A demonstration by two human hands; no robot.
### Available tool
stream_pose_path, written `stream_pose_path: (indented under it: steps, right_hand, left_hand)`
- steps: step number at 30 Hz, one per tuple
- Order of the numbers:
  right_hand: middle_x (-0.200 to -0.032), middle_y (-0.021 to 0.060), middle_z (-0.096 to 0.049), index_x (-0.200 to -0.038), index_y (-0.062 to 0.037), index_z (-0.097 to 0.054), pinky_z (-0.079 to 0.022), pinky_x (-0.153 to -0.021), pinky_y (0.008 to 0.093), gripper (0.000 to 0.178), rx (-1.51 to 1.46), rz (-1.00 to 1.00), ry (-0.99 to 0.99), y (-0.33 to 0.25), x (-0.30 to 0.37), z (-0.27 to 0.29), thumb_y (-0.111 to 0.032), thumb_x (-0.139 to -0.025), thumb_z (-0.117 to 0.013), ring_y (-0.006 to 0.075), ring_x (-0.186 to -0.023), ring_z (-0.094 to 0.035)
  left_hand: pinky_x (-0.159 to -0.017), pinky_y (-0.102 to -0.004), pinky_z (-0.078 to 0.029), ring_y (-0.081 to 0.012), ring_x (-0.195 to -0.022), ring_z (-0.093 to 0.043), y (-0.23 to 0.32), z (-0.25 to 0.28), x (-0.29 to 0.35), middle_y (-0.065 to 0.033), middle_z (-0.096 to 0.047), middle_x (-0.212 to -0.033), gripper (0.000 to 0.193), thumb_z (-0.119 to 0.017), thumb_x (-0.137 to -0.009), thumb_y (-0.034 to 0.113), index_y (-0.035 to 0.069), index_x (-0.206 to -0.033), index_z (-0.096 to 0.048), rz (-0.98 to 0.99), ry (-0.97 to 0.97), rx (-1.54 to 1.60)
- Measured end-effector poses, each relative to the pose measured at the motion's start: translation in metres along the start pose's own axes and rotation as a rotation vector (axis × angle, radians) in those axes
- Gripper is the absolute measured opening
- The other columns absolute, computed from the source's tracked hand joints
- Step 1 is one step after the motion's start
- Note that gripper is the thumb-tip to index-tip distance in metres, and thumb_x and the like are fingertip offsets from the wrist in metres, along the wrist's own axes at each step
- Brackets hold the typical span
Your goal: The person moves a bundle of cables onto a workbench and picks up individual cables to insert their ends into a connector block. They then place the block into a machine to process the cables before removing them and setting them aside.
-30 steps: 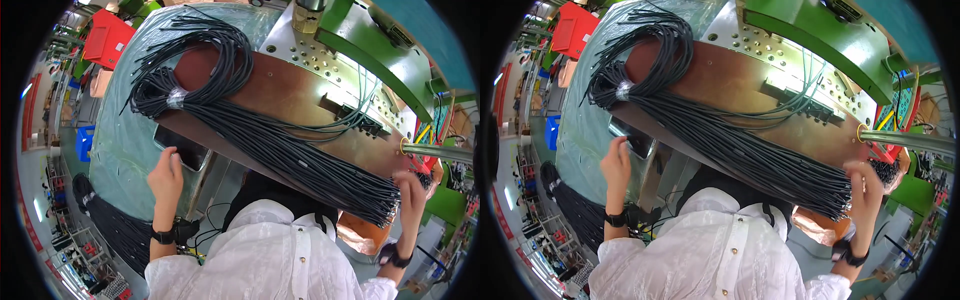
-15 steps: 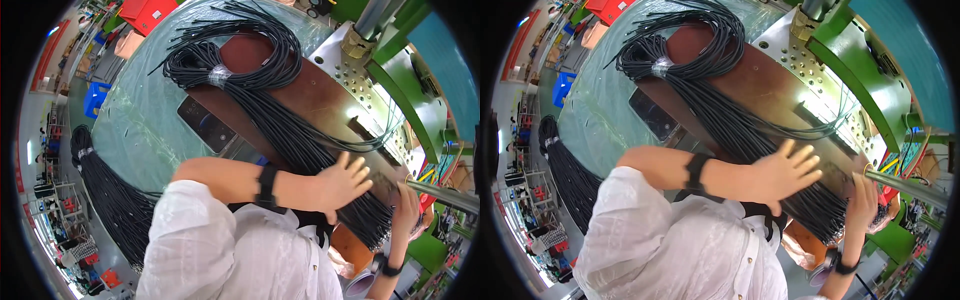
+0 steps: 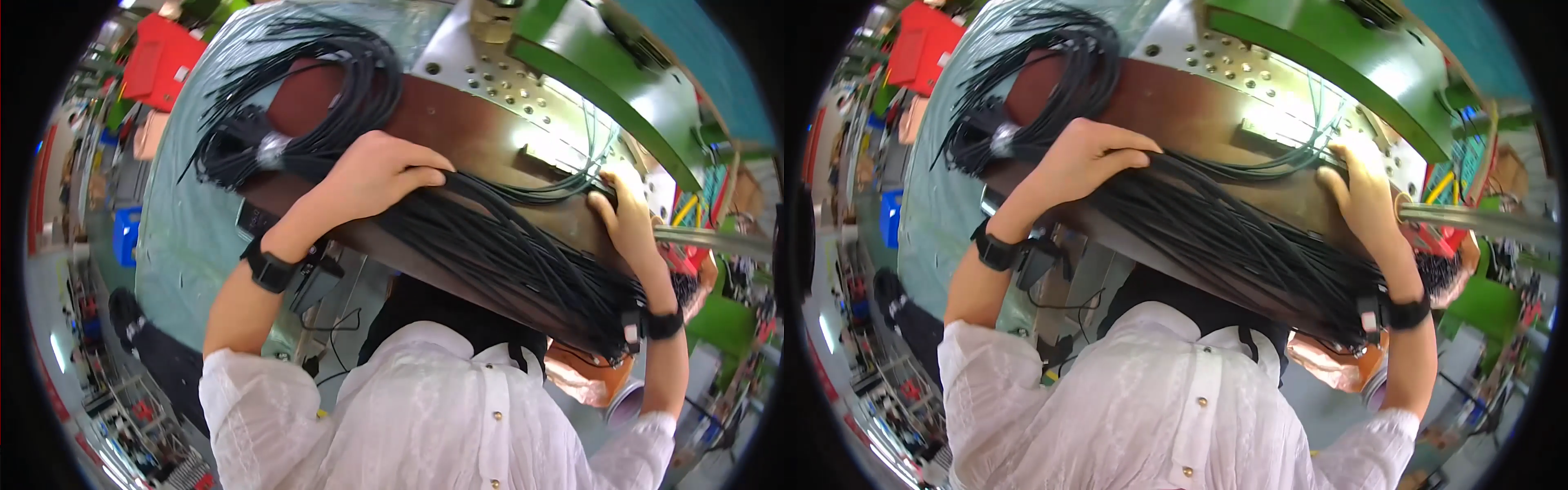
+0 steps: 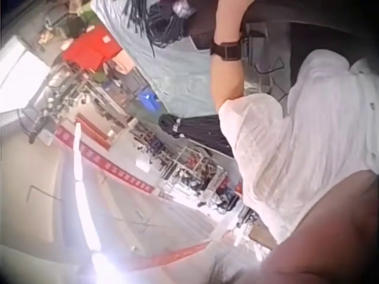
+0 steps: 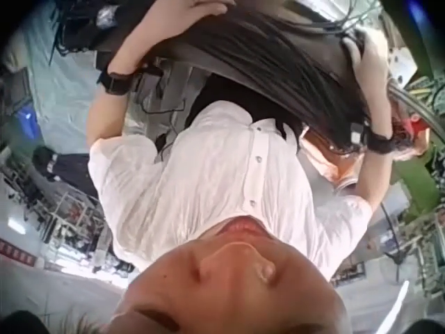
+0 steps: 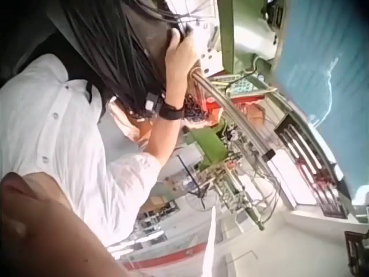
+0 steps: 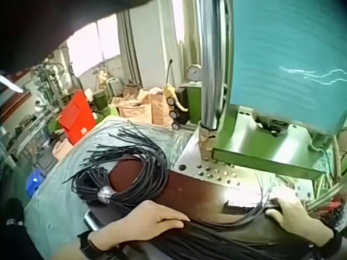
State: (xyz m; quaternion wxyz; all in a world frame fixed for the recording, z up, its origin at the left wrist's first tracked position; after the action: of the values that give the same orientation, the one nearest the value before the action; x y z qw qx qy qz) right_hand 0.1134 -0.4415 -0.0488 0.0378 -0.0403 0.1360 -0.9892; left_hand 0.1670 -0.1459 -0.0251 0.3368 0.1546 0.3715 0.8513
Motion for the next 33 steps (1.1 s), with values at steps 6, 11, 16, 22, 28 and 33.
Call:
stream_pose_path:
  steps: [6,11,16,22,28,33]
  right_hand:
    - [-0.103,0.0165,-0.056,-0.110,-0.0028,-0.057,-0.043,-0.082,0.0354,0.031,-0.138,0.094,-0.080,0.016,0.028,0.006,-0.013,-0.081,-0.061,0.0329,-0.092,-0.054]
    - [-0.095,0.0096,-0.057,-0.107,-0.0024,-0.060,-0.044,-0.078,0.0306,0.028,-0.371,0.123,0.003,0.010,0.034,0.021,-0.007,-0.080,-0.061,0.0218,-0.086,-0.055]
    - [-0.097,0.0079,-0.057,-0.109,-0.0017,-0.060,-0.043,-0.079,0.0283,0.030,-0.521,0.053,-0.171,0.020,0.023,0.008,-0.004,-0.078,-0.061,0.0145,-0.088,-0.053]
    - [-0.093,0.0095,-0.058,-0.106,-0.0037,-0.061,-0.044,-0.078,0.0313,0.029,-0.546,0.211,-0.178,0.022,0.038,0.011,-0.004,-0.077,-0.063,0.0216,-0.084,-0.056]
    - [-0.086,0.0085,-0.055,-0.100,-0.0014,-0.061,-0.045,-0.074,0.0337,0.028,-0.482,0.348,0.017,-0.036,0.070,0.019,0.000,-0.072,-0.065,0.0265,-0.077,-0.054]
    - [-0.090,0.0100,-0.059,-0.095,-0.0002,-0.059,-0.046,-0.073,0.0352,0.023,-0.024,0.419,0.463,-0.073,0.103,0.046,0.001,-0.073,-0.061,0.0259,-0.081,-0.057]
  left_hand:
    - [-0.067,-0.0273,-0.047,-0.0190,-0.071,-0.062,-0.003,0.004,0.004,-0.0149,-0.062,-0.073,0.018,-0.063,-0.078,0.015,-0.002,-0.084,-0.063,0.150,0.129,0.403]
    - [-0.065,-0.0375,-0.047,-0.0309,-0.072,-0.062,0.103,-0.078,-0.037,-0.0203,-0.061,-0.075,0.035,-0.063,-0.076,0.030,-0.004,-0.084,-0.059,-0.168,-0.682,-0.027]
    - [-0.059,-0.0388,-0.046,-0.0281,-0.059,-0.058,0.212,-0.238,-0.067,-0.0153,-0.060,-0.067,0.041,-0.058,-0.079,0.038,-0.003,-0.078,-0.061,-0.317,-1.176,0.097]
    - [-0.042,-0.0227,-0.027,-0.0070,-0.043,-0.033,0.186,-0.230,0.004,0.0015,-0.039,-0.051,0.034,-0.045,-0.093,0.034,0.003,-0.096,-0.059,0.574,-0.974,1.215]
    - [-0.042,-0.0189,-0.025,-0.0052,-0.045,-0.032,0.127,-0.188,0.011,0.0017,-0.040,-0.054,0.031,-0.037,-0.098,0.027,0.003,-0.105,-0.055,0.492,-0.377,1.329]
    - [-0.043,-0.0178,-0.026,-0.0028,-0.047,-0.033,0.117,-0.179,0.021,0.0033,-0.041,-0.056,0.031,-0.038,-0.099,0.029,0.004,-0.108,-0.054,0.593,-0.266,1.437]
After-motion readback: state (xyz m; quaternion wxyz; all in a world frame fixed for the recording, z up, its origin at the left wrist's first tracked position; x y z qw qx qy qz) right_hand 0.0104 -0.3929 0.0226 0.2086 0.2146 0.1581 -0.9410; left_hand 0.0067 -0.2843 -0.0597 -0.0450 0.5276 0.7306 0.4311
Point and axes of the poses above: each hand's wrist, its own x-axis away from the middle knuckle, its own z-axis out of the back of the hand, y = z × x, the point moved 8 cm from there along -x, towards the middle knuckle
